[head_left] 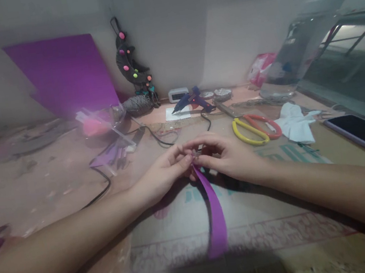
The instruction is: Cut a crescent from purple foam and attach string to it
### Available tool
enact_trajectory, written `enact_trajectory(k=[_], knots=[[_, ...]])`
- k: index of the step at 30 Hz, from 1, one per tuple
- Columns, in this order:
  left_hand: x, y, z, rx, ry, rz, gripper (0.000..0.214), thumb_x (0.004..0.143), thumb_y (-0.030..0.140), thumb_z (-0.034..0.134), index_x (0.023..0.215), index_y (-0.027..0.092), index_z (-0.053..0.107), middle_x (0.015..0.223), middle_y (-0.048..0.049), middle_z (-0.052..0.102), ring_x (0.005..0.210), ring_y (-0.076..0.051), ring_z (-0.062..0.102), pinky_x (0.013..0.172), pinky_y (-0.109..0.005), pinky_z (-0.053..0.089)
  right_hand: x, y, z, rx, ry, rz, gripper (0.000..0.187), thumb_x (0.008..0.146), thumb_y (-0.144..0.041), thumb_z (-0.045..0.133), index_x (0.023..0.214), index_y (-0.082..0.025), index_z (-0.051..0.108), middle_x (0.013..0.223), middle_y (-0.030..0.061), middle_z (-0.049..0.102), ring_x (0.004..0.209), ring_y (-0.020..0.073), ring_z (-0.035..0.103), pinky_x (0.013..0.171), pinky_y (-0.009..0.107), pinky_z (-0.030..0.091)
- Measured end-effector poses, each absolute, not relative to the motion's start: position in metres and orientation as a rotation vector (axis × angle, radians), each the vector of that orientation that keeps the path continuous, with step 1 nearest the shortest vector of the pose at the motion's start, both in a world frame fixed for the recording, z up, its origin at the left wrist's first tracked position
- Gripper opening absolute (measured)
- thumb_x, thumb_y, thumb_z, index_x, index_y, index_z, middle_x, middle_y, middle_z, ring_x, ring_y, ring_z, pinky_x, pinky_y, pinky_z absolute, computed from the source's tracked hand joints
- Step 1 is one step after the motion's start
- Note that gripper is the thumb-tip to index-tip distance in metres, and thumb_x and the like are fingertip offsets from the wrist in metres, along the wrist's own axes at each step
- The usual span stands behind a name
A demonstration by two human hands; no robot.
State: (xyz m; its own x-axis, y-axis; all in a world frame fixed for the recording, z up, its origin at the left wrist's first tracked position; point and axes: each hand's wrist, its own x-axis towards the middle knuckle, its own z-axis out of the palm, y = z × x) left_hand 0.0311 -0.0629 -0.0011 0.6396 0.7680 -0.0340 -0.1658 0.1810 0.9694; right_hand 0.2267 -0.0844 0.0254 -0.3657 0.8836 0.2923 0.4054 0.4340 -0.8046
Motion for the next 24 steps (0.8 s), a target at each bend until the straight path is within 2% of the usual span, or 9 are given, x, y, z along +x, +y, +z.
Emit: enact_trajectory(k=[4, 8, 13, 17, 24], knots=[[0.032, -0.063, 0.003, 1.225, 0.622, 0.742, 0.035, 0.083, 0.044, 0.075, 0.099, 0.019, 0.057, 0.088, 0.0013, 0.062, 0.073, -0.010, 0.057, 0.070, -0.022, 0.045, 0.226, -0.084, 0.023, -1.035, -1.958, 0.773, 0.008, 0.088, -0.025, 0.066, 0.092, -0.020, 0.071, 0.092, 0.0035, 0.061, 0.082, 0.0158, 0.059, 0.071, 0.030, 0.047], [0.032, -0.064, 0.009, 1.281, 0.670, 0.713, 0.038, 0.078, 0.046, 0.078, 0.093, 0.019, 0.056, 0.076, 0.0048, 0.056, 0.061, -0.007, 0.048, 0.055, -0.019, 0.035, 0.226, -0.085, 0.022, -1.011, -1.984, 0.758, 0.013, 0.088, -0.025, 0.066, 0.076, -0.019, 0.065, 0.087, 0.0028, 0.060, 0.081, 0.0156, 0.058, 0.071, 0.029, 0.045], [0.028, -0.063, 0.003, 1.190, 0.707, 0.681, 0.021, 0.084, 0.036, 0.068, 0.090, 0.020, 0.057, 0.061, 0.0077, 0.040, 0.050, -0.006, 0.032, 0.047, -0.020, 0.021, 0.228, -0.086, 0.023, -1.061, -1.976, 0.791, 0.017, 0.089, -0.028, 0.063, 0.075, -0.018, 0.062, 0.083, 0.0028, 0.061, 0.078, 0.0157, 0.058, 0.073, 0.030, 0.044], [0.027, -0.062, 0.002, 1.312, 0.747, 0.676, 0.027, 0.082, 0.039, 0.071, 0.094, 0.019, 0.057, 0.064, 0.0060, 0.048, 0.051, -0.006, 0.038, 0.047, -0.020, 0.025, 0.229, -0.085, 0.021, -1.123, -1.936, 0.833, 0.019, 0.088, -0.032, 0.063, 0.076, -0.018, 0.063, 0.080, 0.0021, 0.063, 0.075, 0.0153, 0.058, 0.070, 0.029, 0.044], [0.031, -0.063, 0.009, 1.436, 0.821, 0.743, 0.033, 0.080, 0.042, 0.073, 0.078, 0.018, 0.050, 0.062, 0.0060, 0.051, 0.051, -0.007, 0.043, 0.048, -0.019, 0.032, 0.231, -0.087, 0.021, -1.151, -1.841, 0.989, 0.028, 0.092, -0.043, 0.058, 0.079, -0.018, 0.064, 0.063, -0.0027, 0.057, 0.056, 0.0111, 0.050, 0.055, 0.026, 0.040]])
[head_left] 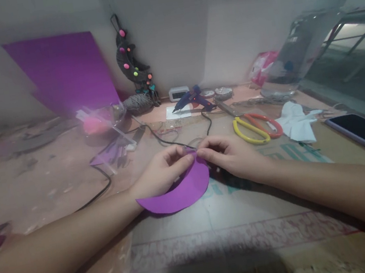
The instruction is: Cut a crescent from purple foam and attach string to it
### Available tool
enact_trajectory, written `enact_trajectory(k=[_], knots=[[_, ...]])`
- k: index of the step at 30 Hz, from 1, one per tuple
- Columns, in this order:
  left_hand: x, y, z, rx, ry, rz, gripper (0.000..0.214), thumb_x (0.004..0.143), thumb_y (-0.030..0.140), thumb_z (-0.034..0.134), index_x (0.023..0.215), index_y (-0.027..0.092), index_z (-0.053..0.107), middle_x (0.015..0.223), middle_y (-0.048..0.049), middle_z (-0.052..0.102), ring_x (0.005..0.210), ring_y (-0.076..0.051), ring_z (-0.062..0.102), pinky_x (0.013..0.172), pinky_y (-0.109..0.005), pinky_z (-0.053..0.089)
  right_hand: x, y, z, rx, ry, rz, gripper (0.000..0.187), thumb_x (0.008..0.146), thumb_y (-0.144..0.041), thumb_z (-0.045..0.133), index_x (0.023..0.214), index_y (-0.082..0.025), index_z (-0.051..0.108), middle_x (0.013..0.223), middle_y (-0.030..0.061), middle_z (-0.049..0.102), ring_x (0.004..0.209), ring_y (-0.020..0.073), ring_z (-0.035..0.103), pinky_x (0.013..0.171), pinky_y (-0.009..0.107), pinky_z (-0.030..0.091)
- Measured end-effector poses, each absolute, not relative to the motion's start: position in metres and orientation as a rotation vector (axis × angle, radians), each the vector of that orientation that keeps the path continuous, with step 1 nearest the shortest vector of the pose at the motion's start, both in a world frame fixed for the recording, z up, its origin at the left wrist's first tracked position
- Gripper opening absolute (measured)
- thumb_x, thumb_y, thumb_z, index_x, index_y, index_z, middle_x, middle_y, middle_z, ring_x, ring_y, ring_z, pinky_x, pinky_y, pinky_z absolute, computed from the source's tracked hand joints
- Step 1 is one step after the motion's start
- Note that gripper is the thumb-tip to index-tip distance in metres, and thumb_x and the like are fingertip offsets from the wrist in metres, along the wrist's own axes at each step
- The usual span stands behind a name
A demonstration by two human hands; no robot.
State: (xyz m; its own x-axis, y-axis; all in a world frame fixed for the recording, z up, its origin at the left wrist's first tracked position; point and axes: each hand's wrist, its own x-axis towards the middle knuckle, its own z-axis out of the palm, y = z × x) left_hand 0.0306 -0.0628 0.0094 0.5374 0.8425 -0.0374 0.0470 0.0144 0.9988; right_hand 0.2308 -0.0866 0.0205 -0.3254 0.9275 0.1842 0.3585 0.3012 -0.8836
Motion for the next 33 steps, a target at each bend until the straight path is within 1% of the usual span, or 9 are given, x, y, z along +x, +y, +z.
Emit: enact_trajectory(k=[7, 13, 18, 22, 24, 26, 29, 31, 33], knots=[[0.030, -0.063, 0.010, 1.510, 0.847, 0.729, 0.029, 0.081, 0.037, 0.071, 0.075, 0.019, 0.050, 0.059, 0.0060, 0.052, 0.050, -0.007, 0.043, 0.048, -0.019, 0.031, 0.233, -0.082, 0.020, -1.216, -1.808, 0.888, 0.030, 0.095, -0.041, 0.052, 0.091, -0.017, 0.070, 0.064, -0.0015, 0.058, 0.058, 0.0124, 0.051, 0.056, 0.026, 0.039], [0.032, -0.065, 0.015, 1.539, 0.867, 0.725, 0.024, 0.082, 0.033, 0.069, 0.073, 0.019, 0.052, 0.057, 0.0061, 0.053, 0.047, -0.006, 0.042, 0.046, -0.020, 0.030, 0.234, -0.079, 0.018, -1.247, -1.806, 0.881, 0.030, 0.095, -0.041, 0.052, 0.086, -0.017, 0.068, 0.063, -0.0019, 0.058, 0.057, 0.0123, 0.052, 0.054, 0.026, 0.039], [0.032, -0.066, 0.014, 1.518, 0.880, 0.731, 0.023, 0.082, 0.033, 0.069, 0.074, 0.019, 0.052, 0.055, 0.0070, 0.052, 0.045, -0.006, 0.040, 0.045, -0.020, 0.029, 0.232, -0.084, 0.021, -1.206, -1.791, 0.950, 0.028, 0.094, -0.042, 0.054, 0.090, -0.018, 0.067, 0.063, -0.0024, 0.058, 0.055, 0.0117, 0.052, 0.054, 0.026, 0.041], [0.031, -0.064, 0.014, 1.522, 0.878, 0.751, 0.023, 0.080, 0.033, 0.071, 0.074, 0.019, 0.054, 0.059, 0.0059, 0.052, 0.049, -0.007, 0.042, 0.047, -0.020, 0.030, 0.231, -0.086, 0.024, -1.169, -1.848, 0.922, 0.024, 0.091, -0.039, 0.059, 0.097, -0.017, 0.066, 0.075, 0.0008, 0.065, 0.061, 0.0120, 0.055, 0.057, 0.026, 0.043], [0.031, -0.064, 0.013, 1.524, 0.880, 0.761, 0.023, 0.080, 0.033, 0.072, 0.074, 0.018, 0.056, 0.059, 0.0056, 0.052, 0.050, -0.007, 0.043, 0.047, -0.020, 0.031, 0.230, -0.086, 0.024, -1.184, -1.893, 0.902, 0.020, 0.089, -0.036, 0.062, 0.093, -0.017, 0.066, 0.078, 0.0019, 0.067, 0.066, 0.0130, 0.056, 0.060, 0.026, 0.044], [0.031, -0.065, 0.012, 1.505, 0.879, 0.765, 0.023, 0.080, 0.034, 0.073, 0.075, 0.019, 0.057, 0.057, 0.0063, 0.051, 0.049, -0.007, 0.042, 0.048, -0.021, 0.032, 0.230, -0.085, 0.024, -1.205, -1.943, 0.878, 0.018, 0.088, -0.034, 0.061, 0.084, -0.018, 0.066, 0.074, 0.0010, 0.066, 0.067, 0.0134, 0.056, 0.061, 0.026, 0.043], [0.030, -0.065, 0.010, 1.440, 0.834, 0.747, 0.023, 0.081, 0.036, 0.074, 0.080, 0.019, 0.059, 0.057, 0.0068, 0.052, 0.047, -0.007, 0.043, 0.048, -0.020, 0.034, 0.230, -0.085, 0.022, -1.201, -1.980, 0.842, 0.023, 0.091, -0.035, 0.058, 0.077, -0.018, 0.064, 0.066, -0.0011, 0.061, 0.062, 0.0125, 0.053, 0.060, 0.026, 0.041], [0.029, -0.061, 0.009, 1.399, 0.800, 0.741, 0.024, 0.081, 0.038, 0.074, 0.086, 0.018, 0.061, 0.062, 0.0050, 0.056, 0.050, -0.007, 0.048, 0.050, -0.020, 0.037, 0.231, -0.085, 0.021, -1.186, -1.941, 0.830, 0.025, 0.092, -0.036, 0.056, 0.077, -0.018, 0.063, 0.064, -0.0018, 0.060, 0.060, 0.0123, 0.052, 0.059, 0.026, 0.041], [0.026, -0.054, 0.011, 1.360, 0.822, 0.771, 0.026, 0.082, 0.040, 0.073, 0.092, 0.018, 0.064, 0.071, 0.0011, 0.063, 0.057, -0.010, 0.055, 0.052, -0.021, 0.040, 0.233, -0.085, 0.021, -1.176, -1.877, 0.824, 0.026, 0.093, -0.038, 0.056, 0.078, -0.018, 0.062, 0.064, -0.0021, 0.059, 0.058, 0.0122, 0.053, 0.057, 0.026, 0.040]])
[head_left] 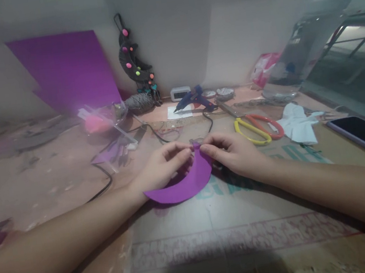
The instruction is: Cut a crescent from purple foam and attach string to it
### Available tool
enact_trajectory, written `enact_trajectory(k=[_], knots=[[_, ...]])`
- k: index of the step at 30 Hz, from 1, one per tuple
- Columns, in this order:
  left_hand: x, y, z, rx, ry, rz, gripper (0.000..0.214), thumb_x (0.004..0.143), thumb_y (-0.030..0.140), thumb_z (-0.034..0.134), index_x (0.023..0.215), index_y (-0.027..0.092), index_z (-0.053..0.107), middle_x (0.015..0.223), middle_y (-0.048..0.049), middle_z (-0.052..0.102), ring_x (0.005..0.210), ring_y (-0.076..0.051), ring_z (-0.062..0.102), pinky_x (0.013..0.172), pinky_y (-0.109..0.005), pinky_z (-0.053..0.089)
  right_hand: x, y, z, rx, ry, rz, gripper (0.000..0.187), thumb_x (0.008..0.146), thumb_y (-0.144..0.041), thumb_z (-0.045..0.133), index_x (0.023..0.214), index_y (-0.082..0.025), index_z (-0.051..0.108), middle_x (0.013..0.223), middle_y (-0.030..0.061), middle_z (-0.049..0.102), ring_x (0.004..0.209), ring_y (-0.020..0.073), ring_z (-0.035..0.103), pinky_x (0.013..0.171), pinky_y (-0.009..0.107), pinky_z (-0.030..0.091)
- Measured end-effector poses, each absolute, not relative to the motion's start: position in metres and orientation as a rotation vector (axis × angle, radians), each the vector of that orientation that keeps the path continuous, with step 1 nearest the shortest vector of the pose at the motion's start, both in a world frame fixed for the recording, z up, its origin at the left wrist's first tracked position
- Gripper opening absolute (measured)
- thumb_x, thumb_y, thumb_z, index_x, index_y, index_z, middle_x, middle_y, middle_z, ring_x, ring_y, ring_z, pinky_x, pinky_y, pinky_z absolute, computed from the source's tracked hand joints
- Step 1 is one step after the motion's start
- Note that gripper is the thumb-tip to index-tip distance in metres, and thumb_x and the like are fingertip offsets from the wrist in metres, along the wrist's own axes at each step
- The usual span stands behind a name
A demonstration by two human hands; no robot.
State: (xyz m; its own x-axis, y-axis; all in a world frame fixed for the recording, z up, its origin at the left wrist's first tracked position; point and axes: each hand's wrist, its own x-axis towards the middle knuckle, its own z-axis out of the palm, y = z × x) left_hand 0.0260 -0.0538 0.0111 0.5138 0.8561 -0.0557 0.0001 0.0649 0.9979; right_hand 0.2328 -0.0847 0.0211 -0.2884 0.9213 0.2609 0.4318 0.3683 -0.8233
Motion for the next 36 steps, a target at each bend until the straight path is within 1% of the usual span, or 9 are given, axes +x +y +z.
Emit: enact_trajectory(k=[7, 9, 12, 15, 18, 22, 27, 32, 36], knots=[[0.007, -0.042, 0.049, 1.661, 1.082, 1.438, 0.020, 0.094, 0.030, 0.058, 0.083, 0.018, 0.069, 0.085, -0.0023, 0.066, 0.084, -0.014, 0.059, 0.077, -0.023, 0.046, 0.235, -0.083, 0.023, -1.268, -1.724, 0.708, 0.026, 0.094, -0.034, 0.057, 0.073, -0.019, 0.059, 0.065, -0.0019, 0.060, 0.060, 0.0120, 0.055, 0.056, 0.025, 0.041], [0.007, -0.052, 0.054, 1.872, 1.067, 1.345, 0.015, 0.092, 0.032, 0.062, 0.095, 0.020, 0.071, 0.096, -0.0033, 0.069, 0.094, -0.017, 0.061, 0.085, -0.026, 0.047, 0.234, -0.084, 0.023, -1.261, -1.735, 0.699, 0.025, 0.093, -0.033, 0.057, 0.073, -0.019, 0.059, 0.064, -0.0021, 0.060, 0.059, 0.0117, 0.055, 0.056, 0.024, 0.041], [0.012, -0.067, 0.048, 2.184, 1.062, 1.063, 0.032, 0.091, 0.037, 0.064, 0.120, 0.023, 0.065, 0.114, -0.0058, 0.070, 0.108, -0.023, 0.062, 0.093, -0.034, 0.047, 0.231, -0.088, 0.024, -1.228, -1.792, 0.679, 0.024, 0.093, -0.034, 0.058, 0.075, -0.019, 0.062, 0.063, -0.0024, 0.061, 0.058, 0.0115, 0.055, 0.056, 0.024, 0.041], [0.017, -0.071, 0.032, 2.432, 1.060, 0.800, 0.029, 0.093, 0.038, 0.061, 0.118, 0.023, 0.066, 0.115, -0.0061, 0.072, 0.108, -0.025, 0.063, 0.098, -0.042, 0.045, 0.230, -0.089, 0.024, -1.200, -1.838, 0.661, 0.023, 0.093, -0.033, 0.057, 0.076, -0.019, 0.063, 0.063, -0.0026, 0.062, 0.058, 0.0116, 0.055, 0.057, 0.025, 0.042], [0.019, -0.067, 0.021, 2.508, 1.000, 0.618, 0.023, 0.097, 0.036, 0.053, 0.095, 0.021, 0.071, 0.092, -0.0033, 0.074, 0.089, -0.021, 0.065, 0.089, -0.037, 0.046, 0.231, -0.087, 0.022, -1.218, -1.887, 0.680, 0.024, 0.093, -0.034, 0.056, 0.075, -0.019, 0.063, 0.063, -0.0025, 0.062, 0.058, 0.0120, 0.055, 0.058, 0.025, 0.042], [0.019, -0.063, 0.022, 2.335, 1.024, 0.577, 0.025, 0.098, 0.035, 0.050, 0.094, 0.019, 0.070, 0.087, -0.0010, 0.073, 0.078, -0.017, 0.065, 0.070, -0.027, 0.046, 0.237, -0.083, 0.024, -1.284, -1.978, 0.694, 0.031, 0.095, -0.040, 0.053, 0.074, -0.019, 0.064, 0.066, -0.0007, 0.064, 0.060, 0.0139, 0.057, 0.059, 0.027, 0.041], [0.019, -0.061, 0.033, 2.148, 1.088, 0.630, 0.024, 0.093, 0.034, 0.056, 0.081, 0.017, 0.068, 0.077, 0.0016, 0.069, 0.068, -0.014, 0.061, 0.061, -0.023, 0.042, 0.251, -0.074, 0.039, -1.289, -2.054, 0.483, 0.029, 0.097, -0.041, 0.049, 0.100, -0.019, 0.068, 0.095, 0.0051, 0.073, 0.081, 0.0188, 0.064, 0.067, 0.028, 0.045], [0.019, -0.061, 0.022, 2.192, 1.009, 0.637, 0.029, 0.094, 0.032, 0.053, 0.074, 0.016, 0.066, 0.071, 0.0015, 0.067, 0.064, -0.012, 0.058, 0.059, -0.022, 0.040, 0.274, -0.042, 0.041, -1.525, -1.891, 0.225, 0.018, 0.093, -0.032, 0.054, 0.099, -0.019, 0.064, 0.098, 0.0059, 0.071, 0.086, 0.0206, 0.064, 0.073, 0.031, 0.048], [0.018, -0.057, 0.006, 2.367, 0.959, 0.712, 0.031, 0.096, 0.035, 0.052, 0.076, 0.016, 0.067, 0.071, 0.0003, 0.066, 0.066, -0.013, 0.058, 0.062, -0.024, 0.041, 0.294, -0.021, 0.034, -1.597, -1.844, 0.245, 0.025, 0.092, -0.028, 0.057, 0.112, -0.016, 0.062, 0.114, 0.0110, 0.070, 0.097, 0.0232, 0.066, 0.087, 0.036, 0.051]])
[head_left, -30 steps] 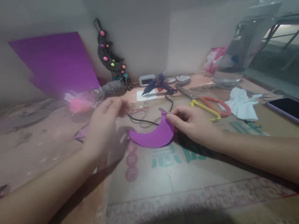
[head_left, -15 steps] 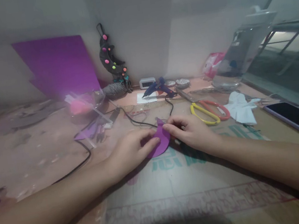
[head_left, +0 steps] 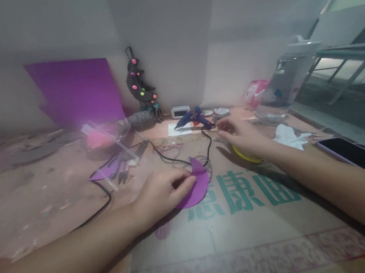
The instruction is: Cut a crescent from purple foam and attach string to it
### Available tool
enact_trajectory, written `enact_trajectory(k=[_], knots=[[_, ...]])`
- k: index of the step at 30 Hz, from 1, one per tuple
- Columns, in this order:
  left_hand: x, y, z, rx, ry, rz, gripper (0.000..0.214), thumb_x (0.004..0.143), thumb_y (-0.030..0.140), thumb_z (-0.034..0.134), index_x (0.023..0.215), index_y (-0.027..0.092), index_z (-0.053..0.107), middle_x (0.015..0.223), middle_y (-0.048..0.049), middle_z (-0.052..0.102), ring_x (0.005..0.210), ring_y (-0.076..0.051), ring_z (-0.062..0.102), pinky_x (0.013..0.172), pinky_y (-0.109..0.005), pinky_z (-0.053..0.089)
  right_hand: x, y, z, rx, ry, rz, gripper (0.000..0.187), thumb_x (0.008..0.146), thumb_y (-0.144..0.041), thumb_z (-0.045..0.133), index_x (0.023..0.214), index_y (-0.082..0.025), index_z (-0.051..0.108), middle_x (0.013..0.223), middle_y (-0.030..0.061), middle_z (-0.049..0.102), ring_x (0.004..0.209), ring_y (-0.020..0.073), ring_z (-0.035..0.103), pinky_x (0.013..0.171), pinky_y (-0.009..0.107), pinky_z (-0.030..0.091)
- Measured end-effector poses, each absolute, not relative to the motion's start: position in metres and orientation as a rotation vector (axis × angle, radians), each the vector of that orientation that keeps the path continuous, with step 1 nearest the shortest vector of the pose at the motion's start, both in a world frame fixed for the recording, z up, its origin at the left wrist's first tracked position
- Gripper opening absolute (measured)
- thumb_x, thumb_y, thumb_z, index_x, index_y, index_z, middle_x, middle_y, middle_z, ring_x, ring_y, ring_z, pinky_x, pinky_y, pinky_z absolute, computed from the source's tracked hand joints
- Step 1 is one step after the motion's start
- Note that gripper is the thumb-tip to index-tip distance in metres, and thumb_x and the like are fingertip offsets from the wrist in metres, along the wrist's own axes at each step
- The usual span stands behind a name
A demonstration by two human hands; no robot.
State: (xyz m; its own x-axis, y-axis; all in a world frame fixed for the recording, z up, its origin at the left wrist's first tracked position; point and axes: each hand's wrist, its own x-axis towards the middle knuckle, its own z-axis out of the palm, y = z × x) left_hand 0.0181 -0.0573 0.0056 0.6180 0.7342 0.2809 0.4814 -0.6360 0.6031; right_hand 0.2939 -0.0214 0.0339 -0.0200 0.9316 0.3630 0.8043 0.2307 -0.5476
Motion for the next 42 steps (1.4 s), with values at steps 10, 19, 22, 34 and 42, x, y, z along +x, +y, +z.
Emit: enact_trajectory(k=[10, 19, 22, 34, 42], knots=[[0.019, -0.056, 0.004, 2.394, 0.932, 0.787, 0.022, 0.096, 0.031, 0.054, 0.092, 0.018, 0.071, 0.082, -0.0022, 0.072, 0.073, -0.015, 0.064, 0.067, -0.024, 0.045, 0.296, 0.045, 0.033, -1.612, -2.053, 0.308, 0.054, 0.084, -0.025, 0.067, 0.135, -0.014, 0.055, 0.133, 0.0159, 0.065, 0.116, 0.0304, 0.064, 0.101, 0.041, 0.048], [0.018, -0.055, 0.002, 2.416, 0.898, 0.755, 0.023, 0.097, 0.031, 0.052, 0.087, 0.018, 0.067, 0.080, -0.0007, 0.069, 0.074, -0.014, 0.062, 0.068, -0.025, 0.044, 0.272, 0.090, 0.026, -1.728, -1.963, 0.350, 0.042, 0.080, -0.026, 0.074, 0.118, -0.011, 0.065, 0.114, 0.0167, 0.074, 0.099, 0.0284, 0.070, 0.088, 0.037, 0.053], [0.019, -0.055, 0.003, 2.427, 0.905, 0.727, 0.025, 0.098, 0.032, 0.050, 0.084, 0.018, 0.066, 0.078, -0.0006, 0.067, 0.072, -0.014, 0.060, 0.066, -0.025, 0.042, 0.271, 0.093, 0.026, -1.773, -1.918, 0.332, 0.034, 0.079, -0.024, 0.072, 0.110, -0.011, 0.068, 0.107, 0.0164, 0.075, 0.095, 0.0288, 0.071, 0.085, 0.037, 0.053], [0.021, -0.055, 0.009, 2.214, 0.977, 0.728, 0.030, 0.096, 0.036, 0.050, 0.078, 0.017, 0.065, 0.073, 0.0008, 0.066, 0.069, -0.014, 0.059, 0.065, -0.025, 0.041, 0.259, 0.034, 0.061, -1.578, -1.702, 0.512, 0.029, 0.096, -0.039, 0.052, 0.100, -0.015, 0.069, 0.102, 0.0140, 0.077, 0.085, 0.0236, 0.076, 0.071, 0.030, 0.057], [0.021, -0.056, 0.011, 2.202, 1.005, 0.729, 0.028, 0.093, 0.032, 0.050, 0.074, 0.017, 0.064, 0.070, 0.0010, 0.065, 0.068, -0.014, 0.059, 0.065, -0.025, 0.042, 0.273, -0.056, 0.041, -1.342, -1.707, 0.548, 0.019, 0.091, -0.039, 0.061, 0.099, -0.024, 0.069, 0.102, 0.0060, 0.077, 0.089, 0.0235, 0.075, 0.090, 0.042, 0.057]])
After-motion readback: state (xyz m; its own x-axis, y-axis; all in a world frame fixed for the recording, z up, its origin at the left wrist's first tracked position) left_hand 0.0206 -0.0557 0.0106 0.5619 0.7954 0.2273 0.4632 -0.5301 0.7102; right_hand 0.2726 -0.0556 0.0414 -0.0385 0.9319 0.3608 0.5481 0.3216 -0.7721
